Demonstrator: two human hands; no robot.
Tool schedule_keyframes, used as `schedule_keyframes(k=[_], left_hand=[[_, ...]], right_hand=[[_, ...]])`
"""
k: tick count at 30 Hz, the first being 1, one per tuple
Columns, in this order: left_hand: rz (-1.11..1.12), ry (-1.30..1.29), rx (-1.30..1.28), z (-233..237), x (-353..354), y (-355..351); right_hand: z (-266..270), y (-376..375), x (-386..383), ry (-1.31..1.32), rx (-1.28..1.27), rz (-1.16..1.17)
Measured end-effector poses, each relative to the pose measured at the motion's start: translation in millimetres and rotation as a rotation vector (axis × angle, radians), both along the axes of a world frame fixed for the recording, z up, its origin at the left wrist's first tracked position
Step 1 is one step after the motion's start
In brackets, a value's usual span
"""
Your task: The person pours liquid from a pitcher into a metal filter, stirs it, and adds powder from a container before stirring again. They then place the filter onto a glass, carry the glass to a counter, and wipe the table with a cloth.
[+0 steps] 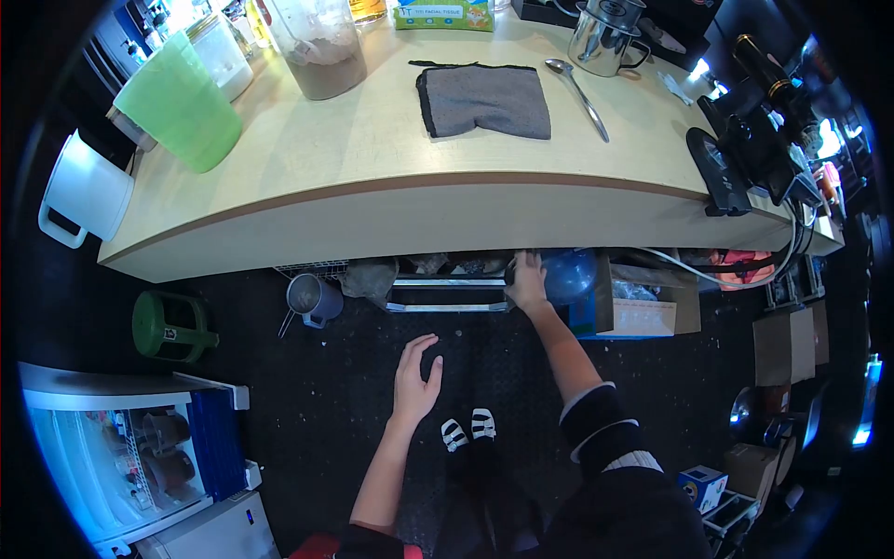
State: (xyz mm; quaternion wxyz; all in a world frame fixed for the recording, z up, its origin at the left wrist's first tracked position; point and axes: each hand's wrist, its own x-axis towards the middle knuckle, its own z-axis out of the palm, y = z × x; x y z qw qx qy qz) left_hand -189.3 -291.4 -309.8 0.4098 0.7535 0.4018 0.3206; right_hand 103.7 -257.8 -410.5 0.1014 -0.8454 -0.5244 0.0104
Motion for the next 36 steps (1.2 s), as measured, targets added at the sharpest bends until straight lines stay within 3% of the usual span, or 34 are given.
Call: schedule_keyframes(k=[1,5,7,12,16,20,24,27,30,31,33,36], left_hand=[[-0.008,-0.006,-0.005,0.2,-1.1,-0.6],[-0.023,-0.033,-0.02,-3.4,1.1,-4.0],[0.002,-0.041,-0.093,-7.3,6.4,-7.1],[0.052,-0.237,-0.41,-30.7,34.6,-16.1],[0.091,-0.368,-0.621,-28.0,57.2,-14.7],[0.075,-0.499,-0.672,-17.6,67.3,-13.2],[0.073,-0.452,-0.695,-9.8,67.0,-1.5],[0.091,-0.263,-0.498,-0.8,69.2,19.2],[0.037,0.052,0.037,10.8,81.0,48.5],[0.033,0.049,0.04,13.1,85.5,57.4],[-0.143,0.405,0.455,3.3,94.0,74.6],[-0.26,0.517,0.648,-11.7,101.5,97.0]], right_hand=[[11.4,-9.5,-3.4,0.304,0.064,-0.116],[0.8,-36.8,-3.9,0.535,0.241,-0.184],[7.8,-50.8,-10.1,0.832,0.393,-0.13],[41.6,-76.2,-48.8,0.862,0.55,0.167],[90.3,-91.0,-77.0,0.912,0.585,0.194],[103.7,-97.1,-83.3,0.872,0.633,0.212],[113.1,-103.3,-83.6,0.856,0.609,0.183],[119.7,-116.7,-81.4,0.82,0.497,0.134],[110.5,-142.2,-85.5,0.794,0.467,0.081],[107.1,-153.1,-89.5,0.85,0.415,0.053],[99.7,-176.7,-99.0,0.925,0.318,0.036],[90.6,-214.2,-115.6,0.976,0.203,0.047]])
